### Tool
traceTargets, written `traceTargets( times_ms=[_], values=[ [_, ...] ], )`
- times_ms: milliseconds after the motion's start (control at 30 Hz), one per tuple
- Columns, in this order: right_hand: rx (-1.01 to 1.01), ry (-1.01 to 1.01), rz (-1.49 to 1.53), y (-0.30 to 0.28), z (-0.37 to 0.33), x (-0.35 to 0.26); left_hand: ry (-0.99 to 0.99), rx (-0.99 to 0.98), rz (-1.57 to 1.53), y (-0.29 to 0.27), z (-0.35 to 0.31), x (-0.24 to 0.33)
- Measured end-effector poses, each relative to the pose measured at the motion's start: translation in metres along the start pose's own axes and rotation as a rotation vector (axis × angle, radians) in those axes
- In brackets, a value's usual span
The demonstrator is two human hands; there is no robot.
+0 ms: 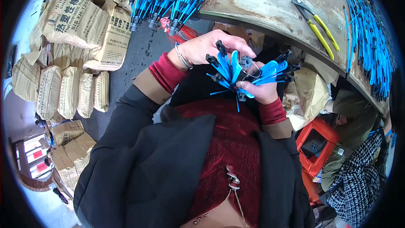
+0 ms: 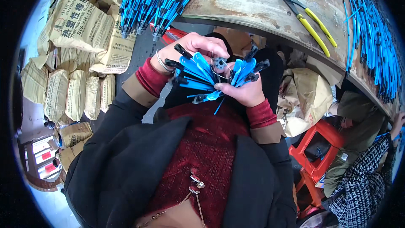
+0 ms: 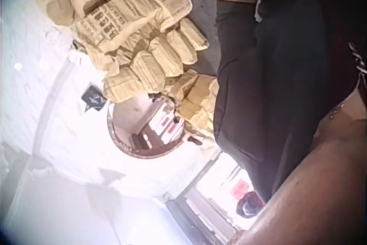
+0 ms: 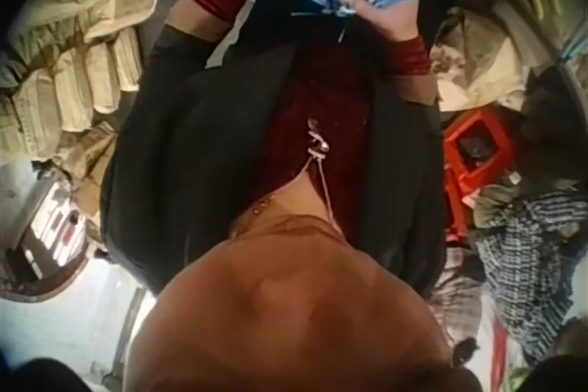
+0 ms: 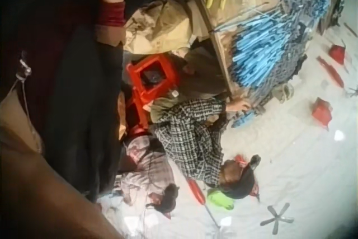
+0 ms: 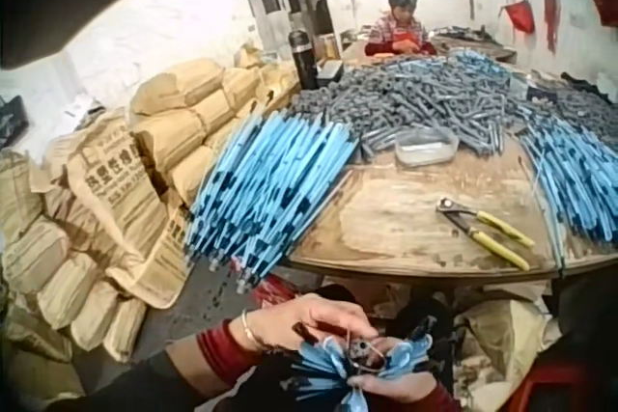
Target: The person assembles blue plastic industrial components and connectors at a production workbench using pliers.
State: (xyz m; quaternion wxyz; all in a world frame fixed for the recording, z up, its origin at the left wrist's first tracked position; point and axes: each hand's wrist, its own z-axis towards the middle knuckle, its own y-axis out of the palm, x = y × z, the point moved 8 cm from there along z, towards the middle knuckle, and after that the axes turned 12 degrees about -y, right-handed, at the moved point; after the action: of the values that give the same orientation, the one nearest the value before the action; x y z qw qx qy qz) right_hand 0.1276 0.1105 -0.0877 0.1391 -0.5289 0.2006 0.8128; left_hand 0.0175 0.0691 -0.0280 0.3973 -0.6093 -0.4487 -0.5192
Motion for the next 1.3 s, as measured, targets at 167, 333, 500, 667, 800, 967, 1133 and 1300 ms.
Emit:
traceTargets(
  times_ms=[167,333,500,667,800,967,1133,1300],
  values=[
    [0.008,0.053,-0.002,0.002,0.002,-0.003,-0.037,0.019,-0.061,-0.001,0.0,-0.008],
    [0.038,0.15,-0.007,0.001,-0.001,0.005,-0.01,0.061,-0.27,-0.002,0.001,-0.012],
    [0.067,0.224,0.056,0.001,0.0,0.008,0.152,-0.043,-0.386,-0.002,0.005,-0.009],
    [-0.006,0.135,-0.048,0.006,0.003,0.006,0.095,-0.059,-0.297,-0.007,0.006,-0.023],
    [0.043,0.15,-0.002,0.003,0.002,0.011,0.119,0.025,-0.265,-0.013,0.007,-0.015],
    [0.03,0.107,-0.104,0.002,0.002,0.01,0.208,0.044,-0.055,-0.015,0.004,-0.005],
    [-0.008,0.127,-0.203,0.0,0.004,0.009,0.267,-0.027,0.129,-0.013,0.006,0.006],
    [0.041,0.145,-0.144,-0.003,0.001,0.015,0.125,0.071,-0.068,-0.015,0.005,0.001]
  ],
)
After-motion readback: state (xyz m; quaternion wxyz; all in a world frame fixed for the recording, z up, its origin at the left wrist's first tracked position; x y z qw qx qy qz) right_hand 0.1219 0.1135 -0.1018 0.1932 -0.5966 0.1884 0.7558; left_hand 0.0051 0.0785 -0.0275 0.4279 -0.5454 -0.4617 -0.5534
